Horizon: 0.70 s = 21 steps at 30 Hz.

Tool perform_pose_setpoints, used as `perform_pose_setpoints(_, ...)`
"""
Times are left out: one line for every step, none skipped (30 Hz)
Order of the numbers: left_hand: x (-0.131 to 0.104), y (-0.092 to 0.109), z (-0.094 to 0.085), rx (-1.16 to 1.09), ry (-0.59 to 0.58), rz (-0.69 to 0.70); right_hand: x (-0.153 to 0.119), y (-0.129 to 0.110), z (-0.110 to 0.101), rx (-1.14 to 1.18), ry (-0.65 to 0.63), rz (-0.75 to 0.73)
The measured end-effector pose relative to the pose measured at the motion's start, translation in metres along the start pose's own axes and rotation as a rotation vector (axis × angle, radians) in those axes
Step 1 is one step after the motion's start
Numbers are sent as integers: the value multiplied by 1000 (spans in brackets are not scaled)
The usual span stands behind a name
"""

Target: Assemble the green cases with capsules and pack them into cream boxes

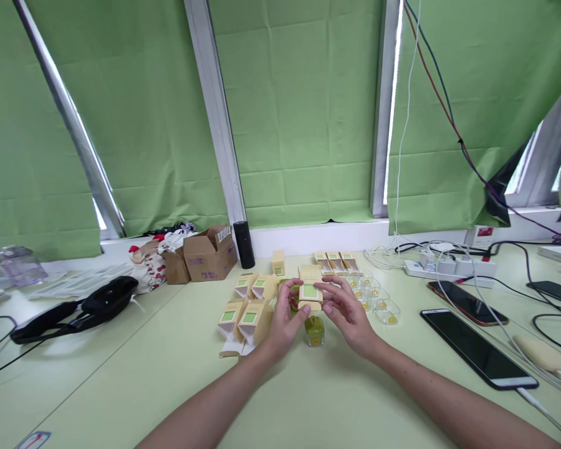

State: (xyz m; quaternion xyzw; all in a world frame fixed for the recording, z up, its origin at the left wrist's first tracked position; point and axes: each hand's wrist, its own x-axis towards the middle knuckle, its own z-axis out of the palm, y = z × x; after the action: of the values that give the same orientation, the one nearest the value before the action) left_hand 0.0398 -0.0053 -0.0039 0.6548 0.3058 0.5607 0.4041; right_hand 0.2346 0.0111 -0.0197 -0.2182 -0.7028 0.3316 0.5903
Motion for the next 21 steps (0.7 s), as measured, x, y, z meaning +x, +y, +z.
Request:
perform_pose_setpoints(0,0,0,-4,-4,-1,0,0,0,-6,0,-4)
perform_pose_setpoints(0,-1,0,-7,-6,-3,0,0,0,-11,0,-9)
perform_pose_setpoints(0,-1,0,-7,-8,-6,0,0,0,-16,-1,-14)
perform_pose_setpoints(0,-1,0,-7,-8,-8,0,0,0,-21,-2,-19)
perform_pose_setpoints(0,-1,0,-6,-7,-10,0,0,0,-27,-3,-23)
perform_pose_setpoints(0,-1,0,-5,-6,-12,0,0,0,-33,-3,-26)
perform_pose_setpoints(0,0,0,-4,-6,-15,0,0,0,-38,-2,-28)
perform_pose_setpoints(0,0,0,-3,-4,-16,-1,0,0,-42,-1,-28)
perform_pose_setpoints(0,1,0,-1,-2,-15,-1,0,1,-45,2,-29)
perform_pose_setpoints(0,1,0,1,-1,-12,-1,-1,1,-47,4,-31)
perform_pose_setpoints(0,1,1,3,1,-10,-1,-1,1,-48,6,-32)
perform_pose_setpoints(0,2,1,4,3,-9,-1,-1,1,-49,7,-33)
perform_pose_setpoints(0,2,1,2,3,-8,-1,-1,1,-50,6,-33)
perform_pose_setpoints(0,2,1,-2,3,-10,-1,-1,1,-51,5,-32)
perform_pose_setpoints(0,2,1,-7,3,-12,-1,-1,1,-53,4,-31)
perform_pose_setpoints(0,2,1,-13,4,-15,-1,-1,1,-54,3,-31)
perform_pose_setpoints(0,2,1,-16,5,-17,-1,0,1,-56,3,-31)
perform_pose_setpoints(0,2,1,-17,6,-18,-1,0,1,-57,4,-32)
perform_pose_setpoints(0,1,1,-16,8,-18,-1,0,1,-58,6,-32)
perform_pose_setpoints(0,1,1,-12,10,-16,-1,0,1,-58,8,-32)
perform_pose_setpoints(0,0,1,-6,10,-14,-1,0,1,-58,10,-32)
